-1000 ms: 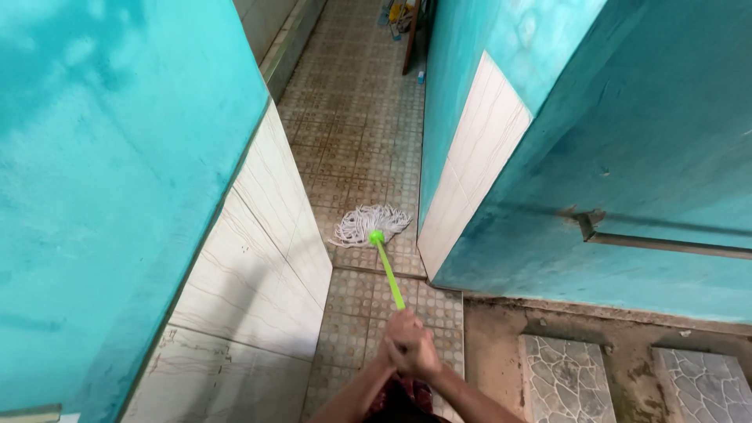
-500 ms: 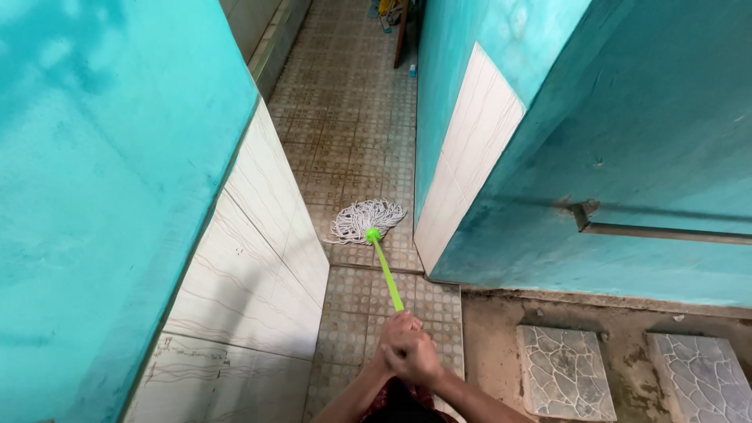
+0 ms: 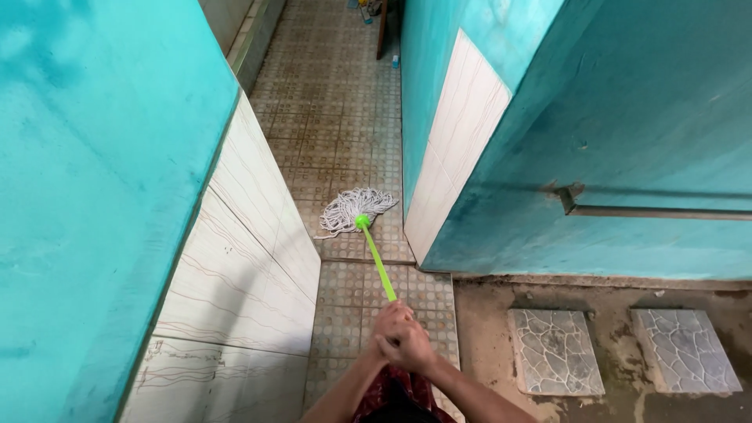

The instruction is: Mopping a tiled floor in a bathroom.

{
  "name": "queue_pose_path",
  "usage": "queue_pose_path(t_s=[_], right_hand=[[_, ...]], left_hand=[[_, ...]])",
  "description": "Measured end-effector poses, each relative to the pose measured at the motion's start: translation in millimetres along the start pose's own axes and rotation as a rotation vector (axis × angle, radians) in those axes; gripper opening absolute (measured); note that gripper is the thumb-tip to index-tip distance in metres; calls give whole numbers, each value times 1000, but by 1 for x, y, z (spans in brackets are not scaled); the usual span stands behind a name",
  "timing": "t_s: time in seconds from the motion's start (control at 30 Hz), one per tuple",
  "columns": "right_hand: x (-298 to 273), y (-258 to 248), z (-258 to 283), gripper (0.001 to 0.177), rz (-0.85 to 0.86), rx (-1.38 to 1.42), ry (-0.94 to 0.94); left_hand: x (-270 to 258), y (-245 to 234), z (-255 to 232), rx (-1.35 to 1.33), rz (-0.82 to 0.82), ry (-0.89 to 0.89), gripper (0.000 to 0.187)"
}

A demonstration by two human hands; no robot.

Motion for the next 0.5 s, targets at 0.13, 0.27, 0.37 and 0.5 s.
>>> queue_pose_path(t_s=[0.13, 0.27, 0.37, 0.5], right_hand=[[-50, 3, 11, 33, 40, -75, 82], [-56, 17, 12, 32, -55, -73, 8], [-46, 38, -2, 29, -53, -113, -44], [-39, 50, -15, 29, -54, -101, 51]], left_hand=[[-17, 6, -104, 820, 80, 209, 16], [-41, -17, -59, 742, 70, 99, 12], [-36, -37, -42, 788, 83, 115, 12], [-31, -50, -31, 907, 166, -114, 20]])
Point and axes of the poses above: each hand's wrist, its own x-axis towards the middle knuckle, its own y-axis out of the palm, z = x × y, the point moved 9 cm from there along x, towards the middle knuckle, and after that the axes turned 2 degrees about -z, right-handed, at the moved point
